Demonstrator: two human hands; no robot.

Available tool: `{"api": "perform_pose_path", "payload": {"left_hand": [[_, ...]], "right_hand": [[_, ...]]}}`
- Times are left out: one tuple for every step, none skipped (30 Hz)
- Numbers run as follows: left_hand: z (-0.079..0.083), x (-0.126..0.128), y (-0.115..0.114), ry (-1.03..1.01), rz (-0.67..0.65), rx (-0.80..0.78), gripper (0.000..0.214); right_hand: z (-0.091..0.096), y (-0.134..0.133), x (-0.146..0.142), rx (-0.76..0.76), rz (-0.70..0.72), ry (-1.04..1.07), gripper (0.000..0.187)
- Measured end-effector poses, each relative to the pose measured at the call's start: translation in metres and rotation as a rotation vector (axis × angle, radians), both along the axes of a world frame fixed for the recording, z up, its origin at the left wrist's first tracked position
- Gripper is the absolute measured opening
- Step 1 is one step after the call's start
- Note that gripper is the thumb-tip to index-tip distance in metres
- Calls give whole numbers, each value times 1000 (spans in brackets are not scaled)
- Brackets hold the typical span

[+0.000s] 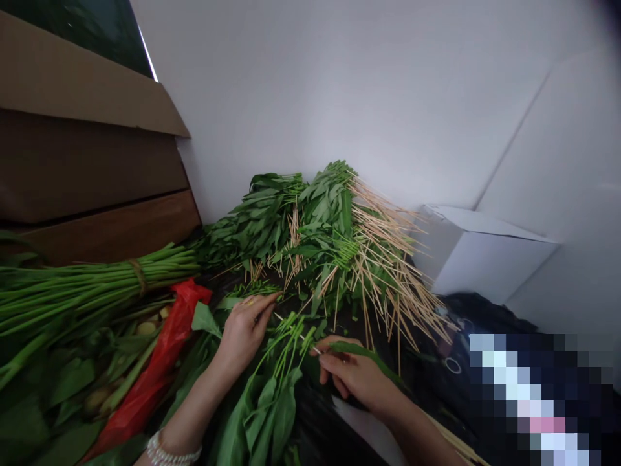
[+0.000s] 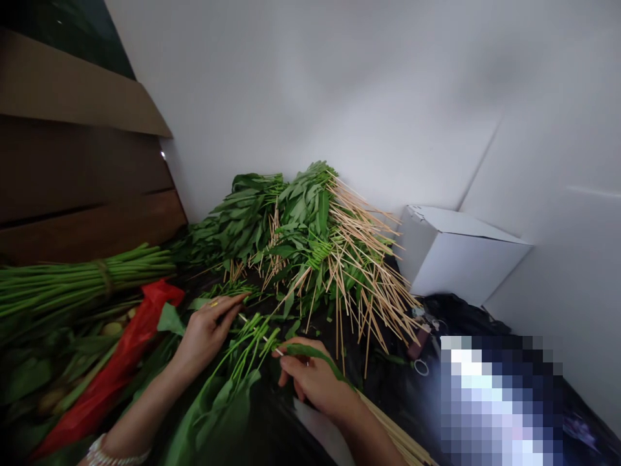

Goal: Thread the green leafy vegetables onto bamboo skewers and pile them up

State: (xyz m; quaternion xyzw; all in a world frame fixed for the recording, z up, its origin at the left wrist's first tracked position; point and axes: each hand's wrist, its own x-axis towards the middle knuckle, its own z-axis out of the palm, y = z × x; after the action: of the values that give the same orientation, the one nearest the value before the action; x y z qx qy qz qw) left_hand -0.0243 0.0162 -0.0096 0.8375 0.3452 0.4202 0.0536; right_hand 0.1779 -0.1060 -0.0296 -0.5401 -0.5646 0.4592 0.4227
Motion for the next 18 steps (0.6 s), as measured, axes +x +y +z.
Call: {"api": "perform_pose_path", "payload": {"left_hand": [[0, 0, 0, 0, -2, -16, 29], [-1, 1, -1, -2, 0, -36, 28], [-1, 1, -1, -7, 10, -55, 27], [-1, 0, -1, -12, 24, -70, 26], [-2, 0, -1, -16, 40, -77, 23], [-2, 0, -1, -20, 53, -76, 22], [-2, -1, 0, -23, 64, -68, 21], [-3, -1, 0, -28, 72, -57, 20], [-3, -2, 0, -34, 77, -44, 20], [-2, -2, 0, -40, 84, -30, 20], [-2, -2, 0, -43, 100, -13, 20], [-1, -3, 0, -40, 124, 10, 20], [0, -3, -1, -34, 155, 39, 19], [1, -3, -2, -27, 191, 75, 18], [2, -3, -3, -21, 228, 113, 17], [4, -3, -4, -17, 261, 149, 16], [5, -3, -6, -16, 289, 183, 15], [7, -3, -7, -14, 311, 210, 15]], "right_hand": [[-3, 0, 0, 43, -34, -63, 31], [-5, 0, 0, 81, -70, -114, 29], [-8, -1, -1, 117, -104, -156, 27], [-9, -1, -1, 150, -130, -198, 26], [-10, -2, -1, 175, -144, -233, 25], [-10, -3, -1, 193, -148, -260, 25], [-9, -4, -1, 211, -148, -285, 25], [-8, -4, -1, 234, -144, -310, 25], [-6, -4, -1, 260, -140, -333, 25], [-4, -4, -2, 287, -131, -352, 25], [-3, -4, -2, 315, -119, -366, 25], [-1, -4, -2, 341, -108, -375, 24], [-1, -3, -2, 360, -98, -378, 23], [0, -3, -2, 369, -91, -378, 22], [0, -3, -2, 373, -85, -379, 22], [0, -3, -2, 377, -84, -386, 23], [0, -4, -2, 379, -88, -398, 24], [-1, -4, -2, 380, -93, -412, 25]]}}
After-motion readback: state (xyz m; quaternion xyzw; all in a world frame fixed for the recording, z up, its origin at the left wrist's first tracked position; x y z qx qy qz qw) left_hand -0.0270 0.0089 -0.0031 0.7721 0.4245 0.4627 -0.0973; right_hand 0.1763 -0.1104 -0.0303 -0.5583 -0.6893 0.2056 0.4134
